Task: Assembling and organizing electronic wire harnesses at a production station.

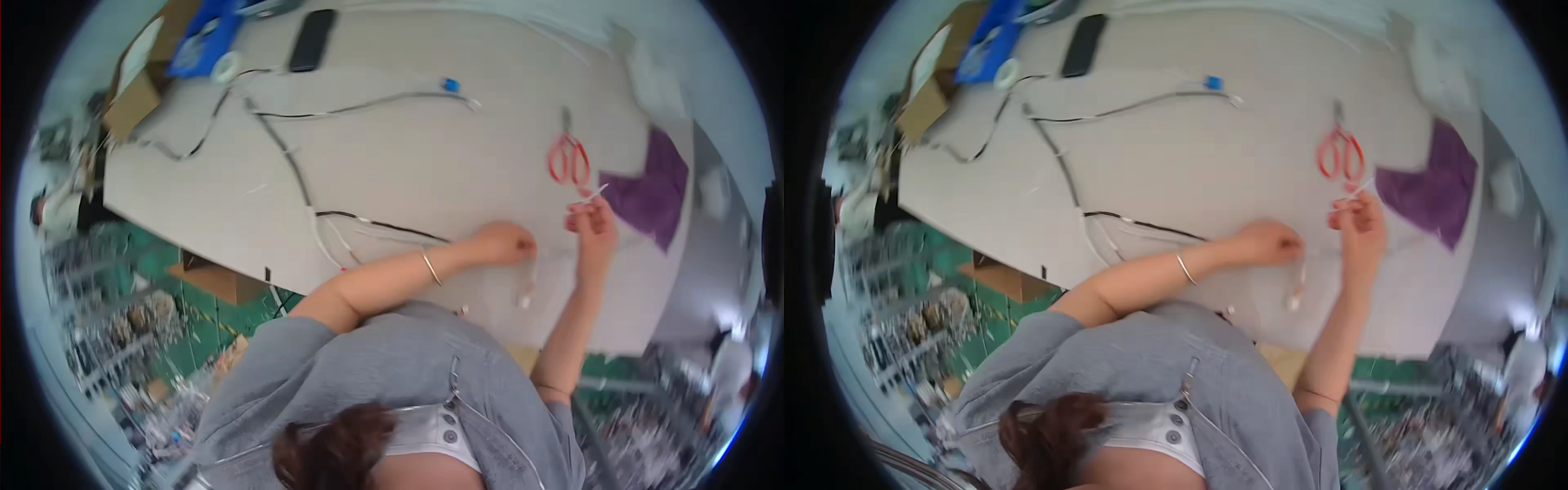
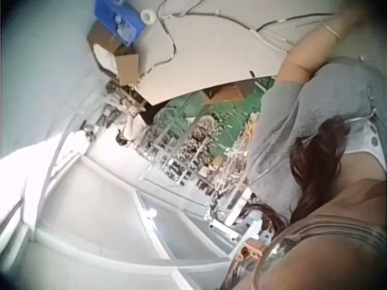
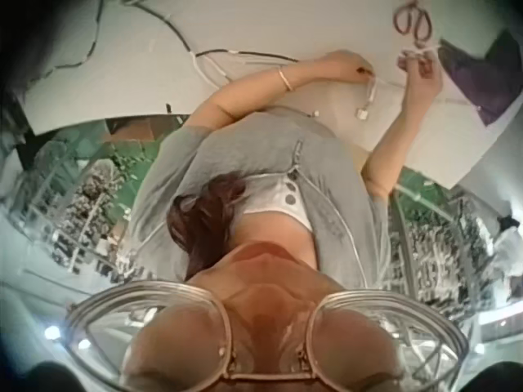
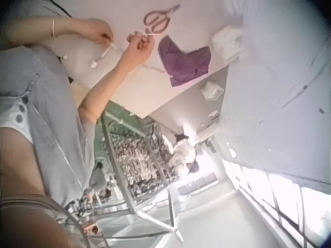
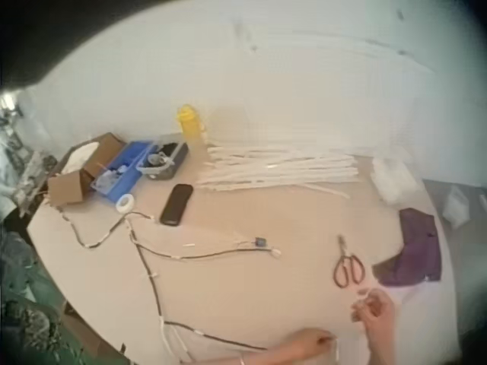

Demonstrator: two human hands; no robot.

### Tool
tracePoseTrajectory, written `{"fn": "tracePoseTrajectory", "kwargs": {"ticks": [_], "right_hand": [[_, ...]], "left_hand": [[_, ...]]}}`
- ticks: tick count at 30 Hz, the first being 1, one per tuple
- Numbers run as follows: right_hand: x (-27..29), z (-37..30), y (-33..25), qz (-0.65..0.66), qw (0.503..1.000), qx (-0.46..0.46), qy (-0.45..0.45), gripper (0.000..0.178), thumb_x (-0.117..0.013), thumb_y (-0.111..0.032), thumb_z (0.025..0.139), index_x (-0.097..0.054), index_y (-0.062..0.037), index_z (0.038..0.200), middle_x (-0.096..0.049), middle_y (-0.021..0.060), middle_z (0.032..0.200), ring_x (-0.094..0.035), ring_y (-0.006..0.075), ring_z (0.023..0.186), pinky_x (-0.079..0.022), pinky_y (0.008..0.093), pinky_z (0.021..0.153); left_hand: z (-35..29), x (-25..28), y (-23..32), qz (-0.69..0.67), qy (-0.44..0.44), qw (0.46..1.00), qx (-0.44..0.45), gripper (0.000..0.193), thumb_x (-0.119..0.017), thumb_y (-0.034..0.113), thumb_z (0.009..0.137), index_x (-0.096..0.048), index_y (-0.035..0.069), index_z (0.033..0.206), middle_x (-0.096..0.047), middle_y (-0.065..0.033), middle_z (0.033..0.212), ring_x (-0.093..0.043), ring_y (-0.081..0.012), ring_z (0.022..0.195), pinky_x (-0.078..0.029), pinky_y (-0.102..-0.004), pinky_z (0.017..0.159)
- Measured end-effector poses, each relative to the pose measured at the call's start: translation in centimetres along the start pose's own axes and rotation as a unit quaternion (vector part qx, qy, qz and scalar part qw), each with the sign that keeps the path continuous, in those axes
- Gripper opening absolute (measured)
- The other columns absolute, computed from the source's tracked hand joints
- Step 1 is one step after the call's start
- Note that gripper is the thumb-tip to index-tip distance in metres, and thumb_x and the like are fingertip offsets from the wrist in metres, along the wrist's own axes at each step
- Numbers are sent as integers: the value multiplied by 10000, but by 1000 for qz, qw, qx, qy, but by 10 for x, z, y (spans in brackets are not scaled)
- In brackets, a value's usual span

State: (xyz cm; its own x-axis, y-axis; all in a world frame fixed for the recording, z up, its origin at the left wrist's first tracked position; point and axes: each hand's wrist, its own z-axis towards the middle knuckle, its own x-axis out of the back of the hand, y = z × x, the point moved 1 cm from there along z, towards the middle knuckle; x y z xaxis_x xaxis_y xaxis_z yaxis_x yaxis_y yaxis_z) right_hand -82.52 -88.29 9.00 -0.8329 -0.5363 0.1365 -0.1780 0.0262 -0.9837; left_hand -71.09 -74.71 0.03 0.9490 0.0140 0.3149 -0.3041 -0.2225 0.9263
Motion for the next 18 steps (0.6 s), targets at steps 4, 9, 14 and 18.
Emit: {"fn": "tracePoseTrajectory", "kwargs": {"ticks": [4,9,14,18], "right_hand": [[-23,-107,46,58,982,-40,174,136,-634,-5,950,-522,-27,1024,-709,129,929,-715,201,784,-610,326,701],[-59,-138,36,141,961,-75,227,265,-604,-18,973,-519,-14,1225,-701,132,973,-716,192,834,-600,304,752],[-57,-148,42,146,945,-58,285,260,-628,-57,982,-560,3,1225,-695,114,968,-709,177,857,-595,292,754],[-65,-148,57,141,937,-26,318,165,-652,-84,983,-600,18,1101,-691,98,978,-709,173,896,-600,296,757]], "left_hand": [[0,20,-1,-20,-44,996,69,300,-623,331,930,-720,46,940,-734,-126,862,-693,-257,754,-545,-401,701],[-7,44,33,-95,-87,984,120,278,-665,292,964,-683,19,1016,-686,-33,840,-604,-100,650,-471,-256,517],[-7,37,39,-99,-111,981,121,259,-665,290,964,-684,35,1010,-673,-24,847,-588,-88,661,-460,-247,530],[-12,33,37,-95,-94,983,128,262,-665,290,963,-689,31,999,-672,-24,835,-587,-86,660,-454,-242,532]]}}
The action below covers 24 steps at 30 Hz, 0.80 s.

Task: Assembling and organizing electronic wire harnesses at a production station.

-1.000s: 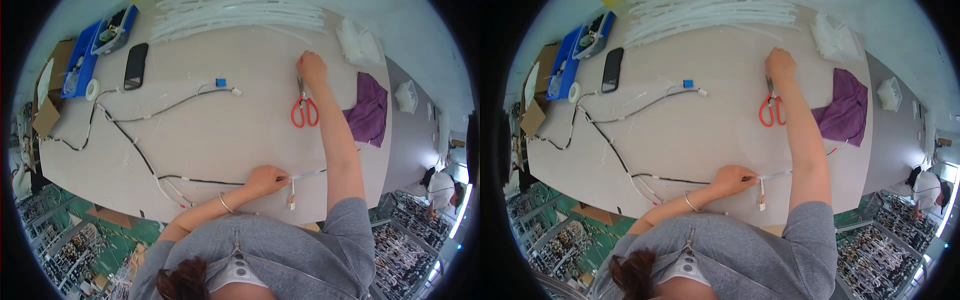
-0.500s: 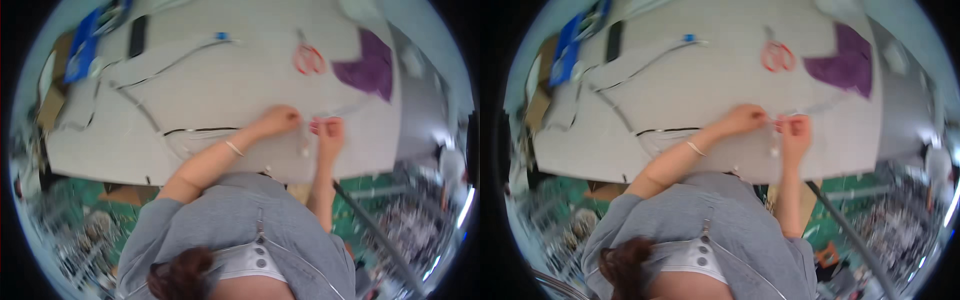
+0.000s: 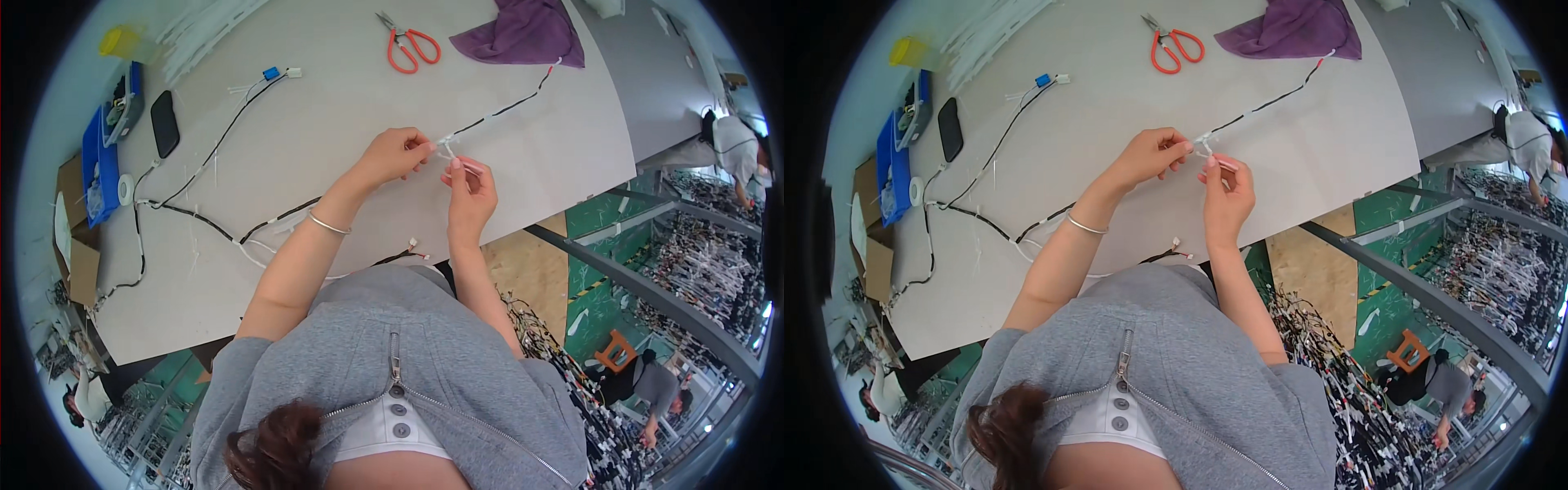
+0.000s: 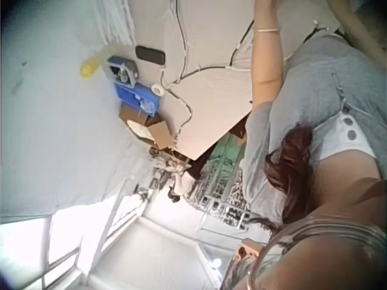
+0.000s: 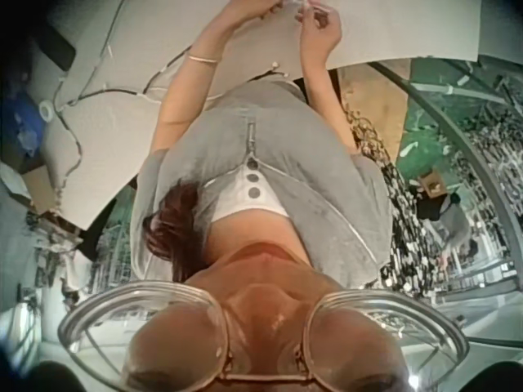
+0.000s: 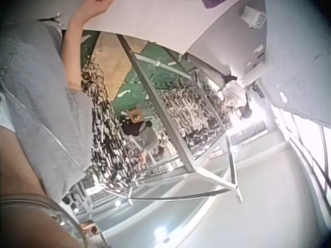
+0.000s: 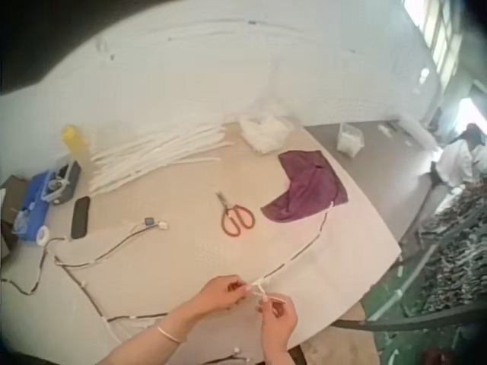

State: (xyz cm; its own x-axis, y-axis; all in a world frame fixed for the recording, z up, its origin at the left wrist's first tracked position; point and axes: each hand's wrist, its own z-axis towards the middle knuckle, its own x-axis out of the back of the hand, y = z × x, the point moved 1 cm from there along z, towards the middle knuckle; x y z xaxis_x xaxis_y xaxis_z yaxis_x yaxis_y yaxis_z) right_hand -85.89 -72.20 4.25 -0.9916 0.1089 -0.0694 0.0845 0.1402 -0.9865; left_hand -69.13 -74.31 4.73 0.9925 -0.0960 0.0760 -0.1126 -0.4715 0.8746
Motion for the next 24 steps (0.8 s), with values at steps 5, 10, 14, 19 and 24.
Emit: {"fn": "tracePoseTrajectory", "kwargs": {"ticks": [5,10,14,19,24], "right_hand": [[-7,8,3,13,1000,-27,-6,116,-657,-57,973,-577,13,1020,-684,106,992,-704,183,939,-607,298,780],[-15,9,2,66,997,-21,29,113,-656,-49,970,-558,6,974,-680,117,983,-703,184,888,-610,294,787],[-14,12,1,52,995,-88,-8,139,-673,-81,966,-564,1,991,-685,113,963,-690,166,855,-598,289,790],[6,22,-9,-63,992,-89,-60,177,-698,-109,956,-591,11,1031,-679,88,929,-670,143,855,-583,287,761],[24,36,-1,-17,981,-28,-192,222,-662,-129,985,-682,5,1161,-694,71,972,-659,123,839,-581,269,718]], "left_hand": [[0,1,3,-6,-24,999,37,279,-663,298,967,-699,22,981,-676,-27,825,-590,-89,642,-466,-239,535],[0,5,6,-24,-55,996,60,319,-659,306,973,-709,1,1051,-702,-42,860,-599,-90,630,-455,-232,524],[-3,5,7,-66,-59,996,33,391,-659,292,975,-681,-4,1230,-732,-54,997,-608,-91,628,-444,-227,515],[-4,3,3,-70,-36,997,5,414,-659,286,978,-662,32,1304,-735,-51,1085,-611,-87,623,-442,-225,515],[-3,2,1,-67,-39,997,8,404,-675,285,971,-668,66,1310,-734,-25,1066,-608,-74,616,-434,-216,501]]}}
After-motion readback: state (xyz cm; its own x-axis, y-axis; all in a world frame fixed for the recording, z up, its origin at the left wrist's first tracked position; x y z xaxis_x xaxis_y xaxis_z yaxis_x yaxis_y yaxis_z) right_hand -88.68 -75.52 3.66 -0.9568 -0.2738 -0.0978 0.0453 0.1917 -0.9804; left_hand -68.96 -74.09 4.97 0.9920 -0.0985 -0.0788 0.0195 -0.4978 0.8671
